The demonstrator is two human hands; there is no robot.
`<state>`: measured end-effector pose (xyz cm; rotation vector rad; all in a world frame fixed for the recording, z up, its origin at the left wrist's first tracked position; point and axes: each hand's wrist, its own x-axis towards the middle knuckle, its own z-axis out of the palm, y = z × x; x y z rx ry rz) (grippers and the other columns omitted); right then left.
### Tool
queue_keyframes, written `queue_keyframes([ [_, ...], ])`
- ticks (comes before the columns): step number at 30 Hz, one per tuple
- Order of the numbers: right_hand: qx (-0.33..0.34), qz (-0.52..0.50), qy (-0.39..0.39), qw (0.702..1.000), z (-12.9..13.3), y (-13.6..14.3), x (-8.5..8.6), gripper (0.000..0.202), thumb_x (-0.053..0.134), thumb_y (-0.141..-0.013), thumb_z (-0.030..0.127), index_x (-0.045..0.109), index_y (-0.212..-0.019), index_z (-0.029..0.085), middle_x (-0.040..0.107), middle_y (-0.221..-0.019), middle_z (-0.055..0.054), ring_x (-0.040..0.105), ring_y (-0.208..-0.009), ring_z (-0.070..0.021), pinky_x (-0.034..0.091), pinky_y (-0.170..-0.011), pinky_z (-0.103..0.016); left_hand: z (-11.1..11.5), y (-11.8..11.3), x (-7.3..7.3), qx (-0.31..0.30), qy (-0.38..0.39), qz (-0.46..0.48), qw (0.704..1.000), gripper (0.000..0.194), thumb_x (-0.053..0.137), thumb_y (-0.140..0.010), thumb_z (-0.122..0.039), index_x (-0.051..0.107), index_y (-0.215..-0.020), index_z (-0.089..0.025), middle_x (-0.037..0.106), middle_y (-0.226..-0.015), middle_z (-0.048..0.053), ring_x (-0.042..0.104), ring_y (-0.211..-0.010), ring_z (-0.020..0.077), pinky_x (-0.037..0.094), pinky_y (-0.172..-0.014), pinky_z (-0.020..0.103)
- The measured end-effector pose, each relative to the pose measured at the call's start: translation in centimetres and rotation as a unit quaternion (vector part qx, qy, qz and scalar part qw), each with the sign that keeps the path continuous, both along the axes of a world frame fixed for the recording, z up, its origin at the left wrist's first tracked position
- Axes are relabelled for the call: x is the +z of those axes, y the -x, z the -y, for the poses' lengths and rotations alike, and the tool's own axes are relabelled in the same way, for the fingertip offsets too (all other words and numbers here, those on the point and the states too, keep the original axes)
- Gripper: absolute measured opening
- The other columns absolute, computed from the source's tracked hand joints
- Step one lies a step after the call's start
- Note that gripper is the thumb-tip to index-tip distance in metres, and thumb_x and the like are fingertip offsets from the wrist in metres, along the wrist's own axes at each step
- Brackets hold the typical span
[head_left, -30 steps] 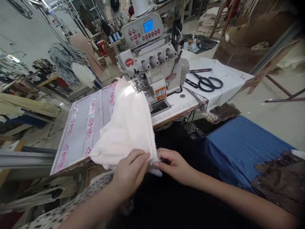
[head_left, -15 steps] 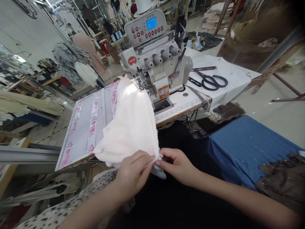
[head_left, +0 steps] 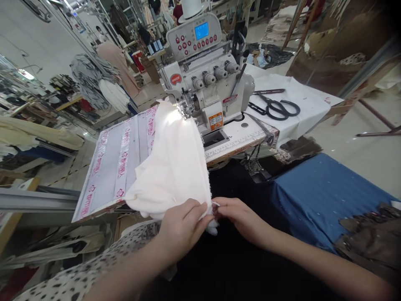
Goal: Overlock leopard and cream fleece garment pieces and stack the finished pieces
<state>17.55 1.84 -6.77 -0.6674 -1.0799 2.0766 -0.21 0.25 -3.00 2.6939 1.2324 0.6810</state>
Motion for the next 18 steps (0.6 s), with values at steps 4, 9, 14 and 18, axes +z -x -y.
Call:
queue_keyframes([
  [4,0.013,-0.041,0.102,0.994,-0.2,-0.2,0.4,0.029,0.051,-0.073,0.040,0.064,-0.072,0.014,0.059,-0.070,-0.004,0.053,-0.070,-0.0144,0.041,-0.077,-0.031,-0.1,-0.3,-0.3,0.013,-0.019,-0.011,1.000,0.011,0.053,-0.080,-0.011,0.056,-0.091,-0.013,0.059,-0.071,0.004,0.058,-0.065,0.0113,0.049,-0.057,0.020],
  [9,0.033,-0.063,0.113,0.991,-0.2,-0.3,0.2,0.040,0.046,-0.075,0.049,0.067,-0.074,0.015,0.063,-0.072,-0.006,0.057,-0.072,-0.0161,0.043,-0.079,-0.033,0.0,-0.5,-0.2,0.015,-0.036,-0.018,0.999,0.010,0.052,-0.081,-0.016,0.056,-0.090,-0.013,0.058,-0.070,0.003,0.056,-0.062,0.0104,0.046,-0.053,0.020],
  [14,0.053,-0.037,0.069,0.996,-0.2,-0.6,0.0,0.046,0.036,-0.081,0.047,0.067,-0.082,0.013,0.065,-0.080,-0.009,0.060,-0.079,-0.0192,0.045,-0.081,-0.038,-0.2,-0.4,0.1,0.021,-0.043,-0.032,0.998,0.006,0.049,-0.080,-0.012,0.055,-0.081,-0.014,0.057,-0.068,0.003,0.056,-0.060,0.0107,0.046,-0.052,0.019],
  [18,-0.073,0.175,-0.260,0.947,-1.2,-1.4,0.4,0.027,0.044,-0.084,0.028,0.064,-0.098,0.015,0.064,-0.093,-0.009,0.058,-0.089,-0.0197,0.046,-0.082,-0.035,-0.5,-0.2,0.4,-0.005,-0.035,0.012,0.999,0.009,0.049,-0.079,-0.011,0.054,-0.086,-0.014,0.058,-0.069,0.003,0.054,-0.060,0.0100,0.045,-0.053,0.019],
])
